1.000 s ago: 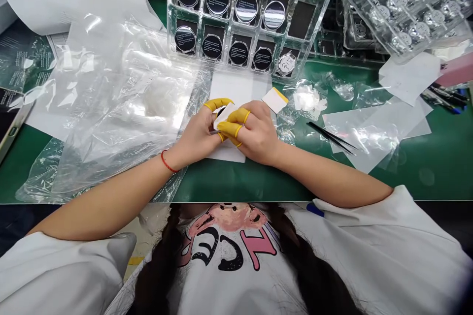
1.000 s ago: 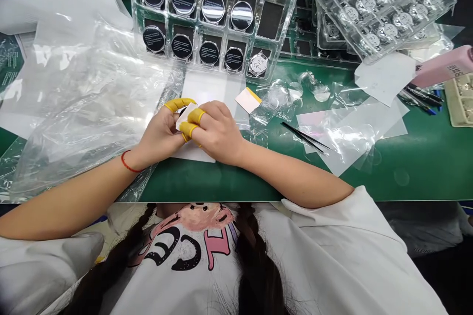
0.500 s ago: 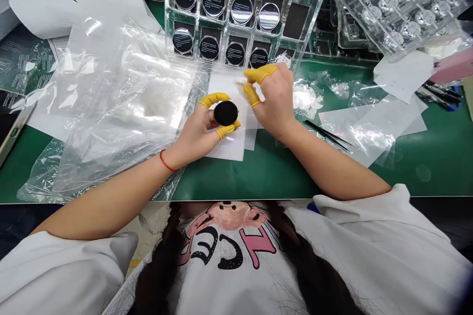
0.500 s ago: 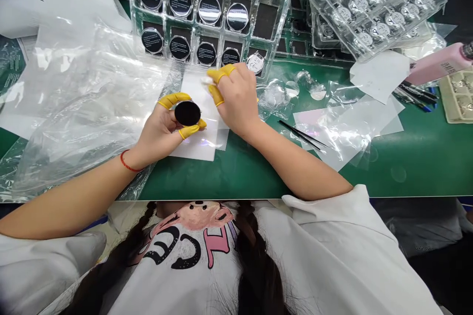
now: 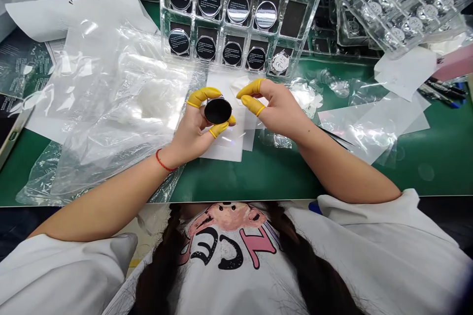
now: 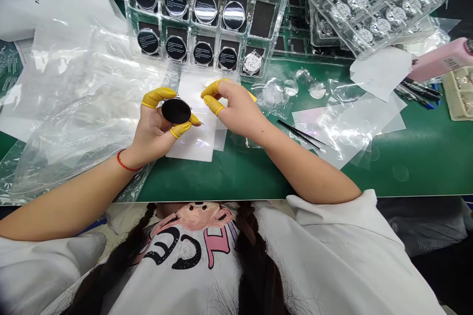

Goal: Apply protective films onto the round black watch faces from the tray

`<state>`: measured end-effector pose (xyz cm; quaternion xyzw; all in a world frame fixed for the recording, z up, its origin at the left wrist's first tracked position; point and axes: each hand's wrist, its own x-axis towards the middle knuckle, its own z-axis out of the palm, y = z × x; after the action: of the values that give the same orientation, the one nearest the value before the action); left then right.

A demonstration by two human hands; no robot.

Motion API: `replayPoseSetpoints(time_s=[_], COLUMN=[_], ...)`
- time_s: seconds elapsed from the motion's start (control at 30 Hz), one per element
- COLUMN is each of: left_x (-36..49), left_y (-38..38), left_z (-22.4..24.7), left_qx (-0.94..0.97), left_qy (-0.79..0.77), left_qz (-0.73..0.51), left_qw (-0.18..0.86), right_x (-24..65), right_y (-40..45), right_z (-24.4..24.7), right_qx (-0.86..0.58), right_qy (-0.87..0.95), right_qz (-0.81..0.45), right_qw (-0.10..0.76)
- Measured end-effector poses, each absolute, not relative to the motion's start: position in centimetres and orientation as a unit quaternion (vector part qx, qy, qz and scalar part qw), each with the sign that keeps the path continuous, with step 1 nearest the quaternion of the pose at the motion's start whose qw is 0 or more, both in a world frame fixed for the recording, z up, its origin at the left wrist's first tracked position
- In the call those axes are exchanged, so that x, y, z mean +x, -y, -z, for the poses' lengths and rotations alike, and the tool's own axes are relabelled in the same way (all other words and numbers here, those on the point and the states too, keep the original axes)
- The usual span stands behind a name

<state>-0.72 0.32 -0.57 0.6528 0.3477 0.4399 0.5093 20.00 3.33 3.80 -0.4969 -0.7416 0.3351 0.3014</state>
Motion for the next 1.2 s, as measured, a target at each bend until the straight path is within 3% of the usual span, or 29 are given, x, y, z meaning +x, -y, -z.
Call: replayPoseSetpoints(time_s=[0.33, 0.67, 0.87, 1.2], left_x=[-0.7, -0.3, -0.2, -0.1], left_y=[-0.2, -0.5, -0.8, -0.6], left_z=[0.6, 0.0, 0.0, -0.3], left_qx=[0.668, 0.641, 0.607, 0.584], left_qy=[-0.326, -0.343, -0.326, -0.333], left_qz=[-0.426, -0.395, -0.399, -0.399], left_qw=[0.516, 0.562, 0.606, 0.623], right_x=[19.4, 20.3, 18.3, 17.8], right_y=[-3.2, -3.2, -1.4, -1.6], right_z=[-3.9, -6.8, -6.2, -5.2], right_qx=[-0.473, -0.475, -0.468, -0.518], right_qy=[0.7, 0.594, 0.573, 0.538], right_qz=[-0.449, -0.496, -0.569, -0.563], right_qw=[0.291, 0.419, 0.359, 0.354])
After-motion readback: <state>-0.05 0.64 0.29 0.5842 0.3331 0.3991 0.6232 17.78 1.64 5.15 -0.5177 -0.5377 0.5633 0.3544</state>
